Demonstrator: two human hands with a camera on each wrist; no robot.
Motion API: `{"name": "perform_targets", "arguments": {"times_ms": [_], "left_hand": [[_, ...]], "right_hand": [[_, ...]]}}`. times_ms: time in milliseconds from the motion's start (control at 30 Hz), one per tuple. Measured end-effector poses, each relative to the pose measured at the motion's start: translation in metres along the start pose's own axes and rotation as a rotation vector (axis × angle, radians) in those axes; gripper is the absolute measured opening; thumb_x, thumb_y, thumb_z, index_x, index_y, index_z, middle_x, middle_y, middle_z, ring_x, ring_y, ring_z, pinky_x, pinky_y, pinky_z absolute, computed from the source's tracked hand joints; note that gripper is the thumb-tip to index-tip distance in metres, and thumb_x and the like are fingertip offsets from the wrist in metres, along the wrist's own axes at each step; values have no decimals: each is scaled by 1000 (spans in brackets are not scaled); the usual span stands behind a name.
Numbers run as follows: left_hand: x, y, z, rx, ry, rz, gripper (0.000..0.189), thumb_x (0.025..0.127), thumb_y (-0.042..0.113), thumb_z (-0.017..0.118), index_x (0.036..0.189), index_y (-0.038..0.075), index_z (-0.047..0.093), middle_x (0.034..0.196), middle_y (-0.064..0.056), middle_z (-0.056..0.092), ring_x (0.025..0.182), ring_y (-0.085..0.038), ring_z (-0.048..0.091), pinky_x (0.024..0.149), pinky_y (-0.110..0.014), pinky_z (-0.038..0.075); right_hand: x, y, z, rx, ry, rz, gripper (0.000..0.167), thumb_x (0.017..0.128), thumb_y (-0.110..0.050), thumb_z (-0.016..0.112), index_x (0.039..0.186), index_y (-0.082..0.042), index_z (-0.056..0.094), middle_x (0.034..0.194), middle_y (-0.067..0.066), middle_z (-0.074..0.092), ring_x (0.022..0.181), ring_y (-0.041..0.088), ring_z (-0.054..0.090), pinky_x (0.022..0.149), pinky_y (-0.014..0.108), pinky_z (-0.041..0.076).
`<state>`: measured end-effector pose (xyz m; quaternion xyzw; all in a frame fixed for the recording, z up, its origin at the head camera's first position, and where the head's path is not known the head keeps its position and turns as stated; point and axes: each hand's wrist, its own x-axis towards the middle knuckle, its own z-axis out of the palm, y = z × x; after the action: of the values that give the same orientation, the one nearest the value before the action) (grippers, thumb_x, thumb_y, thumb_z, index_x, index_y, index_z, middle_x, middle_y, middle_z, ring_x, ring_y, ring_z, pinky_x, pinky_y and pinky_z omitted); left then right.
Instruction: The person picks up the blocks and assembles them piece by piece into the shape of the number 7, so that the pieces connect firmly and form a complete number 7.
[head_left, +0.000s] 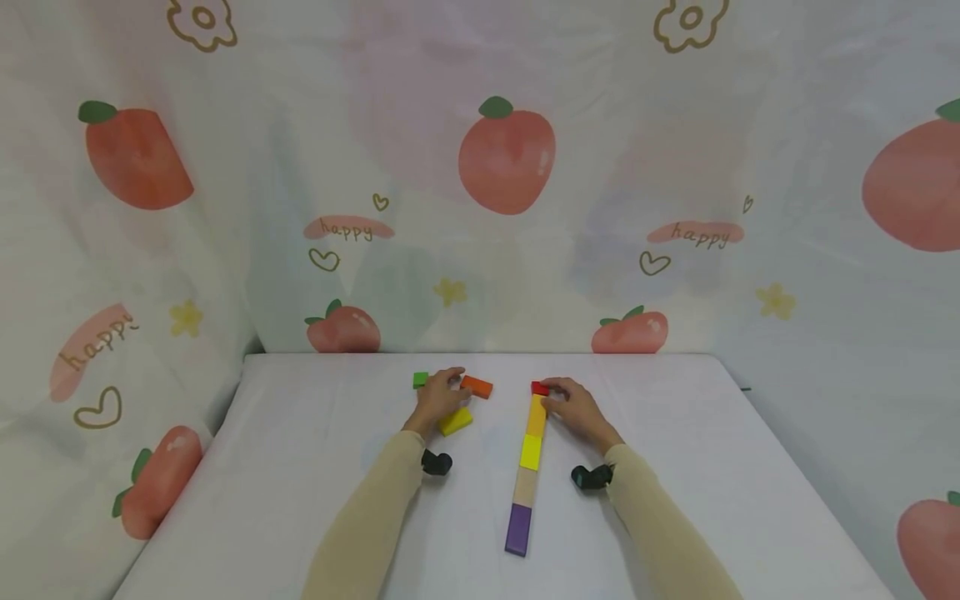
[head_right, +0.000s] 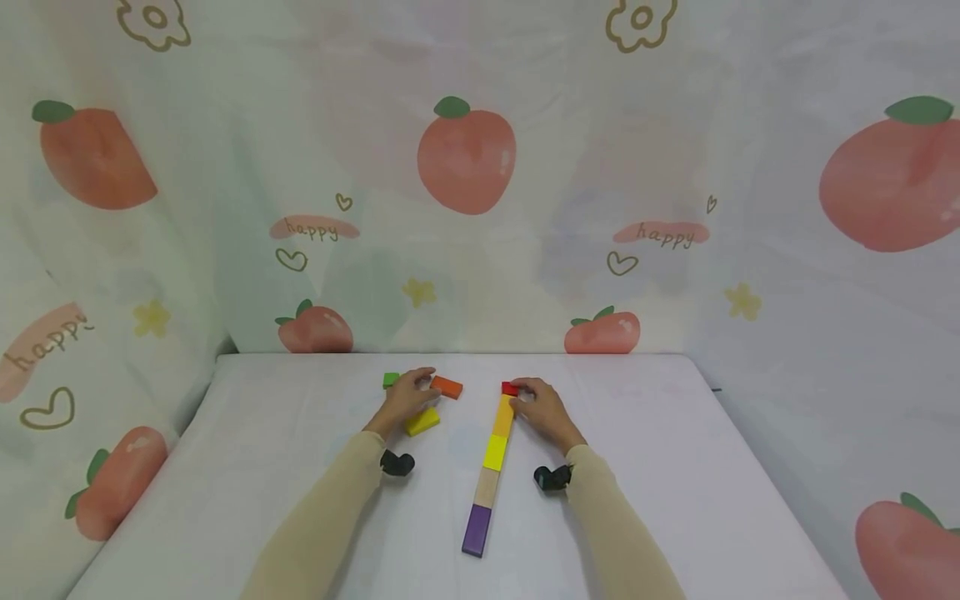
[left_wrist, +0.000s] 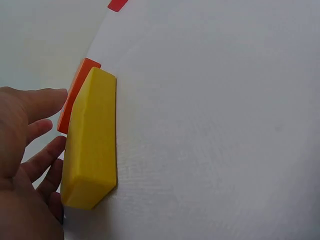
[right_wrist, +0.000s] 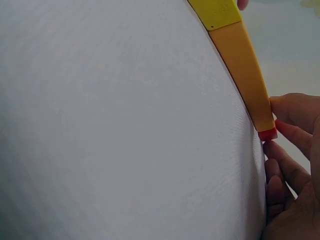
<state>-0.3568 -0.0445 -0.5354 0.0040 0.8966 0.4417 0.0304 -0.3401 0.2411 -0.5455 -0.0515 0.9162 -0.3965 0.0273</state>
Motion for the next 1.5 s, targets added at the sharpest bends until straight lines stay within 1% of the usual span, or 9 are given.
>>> {"name": "perform_targets", "arguments": {"times_ms": [133,200,433,600,833,1100,1233,1333,1500], "left_hand": [[-1,0,1,98,24,59,48,89,30,72,135,21,61,134,-8,60,126,-32,48,105,-52,32],[-2,0,2,128,35,79,47,89,31,72,134,21,62,134,-8,60,124,-33,48,101,-50,33],[-1,0,4,137,52,87,38,88,28,73,125,20,67,131,-7,61,121,-30,50,98,-47,32],[0,-1,5,112,56,77,31,88,24,74,118,17,68,127,-7,63,118,-30,51,101,-48,32],[2,-3,6,104,54,65,30,89,23,72,117,16,68,118,-5,67,111,-27,54,104,-49,31],[0,-3,4,77,30,68,30,89,22,72,118,14,67,119,-7,66,110,-27,56,107,-49,30],[-1,0,3,9,-3,46,32,89,20,72,120,14,65,122,-7,64,109,-26,54,109,-45,38],[0,2,4,-50,-26,39,31,90,18,71,120,13,63,121,-7,62,107,-24,54,104,-42,46],[1,6,6,-107,-50,43,29,90,17,71,118,13,64,116,-6,62,103,-22,57,97,-39,50]], "right_hand": [[0,-1,0,0,5,-12,45,94,-24,64,137,-12,55,142,16,52,132,36,45,113,55,34],[0,-2,0,3,1,-11,45,94,-23,64,137,-12,55,142,16,51,132,36,45,114,55,34],[0,-1,-2,8,-6,4,46,95,-24,63,138,-12,54,145,15,50,135,36,43,116,54,32],[0,-2,-3,12,-5,1,45,95,-23,63,138,-12,55,145,16,50,135,36,42,116,54,32],[0,-1,-2,21,-12,5,45,94,-23,64,137,-12,55,145,16,50,135,36,43,116,53,31],[-2,-3,-3,21,-16,8,46,94,-23,64,137,-11,55,144,17,50,134,37,43,115,54,32],[-1,-2,-2,28,-14,12,45,94,-22,64,137,-11,55,145,16,49,135,36,42,116,54,32],[-1,-2,-2,33,-12,16,45,94,-22,63,137,-12,55,145,16,49,135,36,42,116,54,32],[-1,-3,-1,27,-13,12,45,94,-23,63,137,-12,55,145,15,49,134,35,42,116,53,32]]}}
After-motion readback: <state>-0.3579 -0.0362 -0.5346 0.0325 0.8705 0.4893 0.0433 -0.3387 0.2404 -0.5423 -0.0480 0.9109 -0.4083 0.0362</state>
